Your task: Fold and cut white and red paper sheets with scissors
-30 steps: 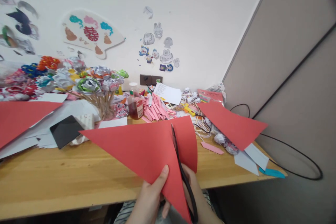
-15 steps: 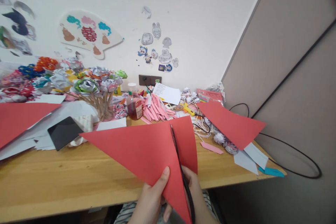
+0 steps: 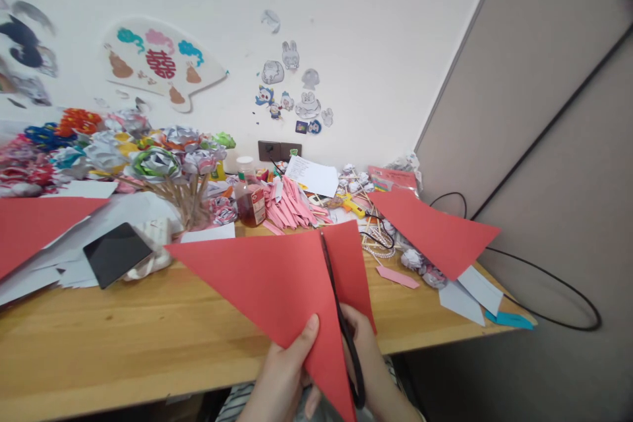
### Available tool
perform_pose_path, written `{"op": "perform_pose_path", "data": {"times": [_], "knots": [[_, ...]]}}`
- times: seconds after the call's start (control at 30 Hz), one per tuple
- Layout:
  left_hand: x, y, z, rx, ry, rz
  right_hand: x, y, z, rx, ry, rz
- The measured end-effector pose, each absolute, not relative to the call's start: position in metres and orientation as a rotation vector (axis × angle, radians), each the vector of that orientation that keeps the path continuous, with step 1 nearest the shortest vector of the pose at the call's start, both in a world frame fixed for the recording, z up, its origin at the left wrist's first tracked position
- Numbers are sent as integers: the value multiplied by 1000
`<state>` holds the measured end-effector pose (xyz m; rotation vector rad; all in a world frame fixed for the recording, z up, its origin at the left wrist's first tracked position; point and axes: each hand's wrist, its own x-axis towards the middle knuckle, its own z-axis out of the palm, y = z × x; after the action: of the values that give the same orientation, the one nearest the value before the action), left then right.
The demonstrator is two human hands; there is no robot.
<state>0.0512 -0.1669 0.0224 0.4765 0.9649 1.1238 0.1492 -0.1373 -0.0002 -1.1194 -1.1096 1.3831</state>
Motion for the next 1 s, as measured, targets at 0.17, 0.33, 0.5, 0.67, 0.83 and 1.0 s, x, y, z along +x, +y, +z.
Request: {"op": "perform_pose_path", "data": {"times": [0.17, 0.33, 0.5, 0.67, 0.83, 1.0], "knots": [[57, -165, 24, 454, 975, 1140, 149, -128, 0, -1111, -1049, 1413], [60, -163, 23, 418, 930, 1148, 146, -127, 2, -1195, -996, 1357], [59, -161, 22, 414, 925, 1162, 149, -126, -3, -1198, -1082, 1344], [59, -158, 19, 421, 872, 1157, 147, -124, -4, -1189, -1063, 1348], [59, -159, 19, 420, 882, 1102, 147, -121, 2, -1153, -1005, 1379], [61, -157, 16, 395, 868, 1134, 148, -113, -4, -1154, -1061, 1377]]}}
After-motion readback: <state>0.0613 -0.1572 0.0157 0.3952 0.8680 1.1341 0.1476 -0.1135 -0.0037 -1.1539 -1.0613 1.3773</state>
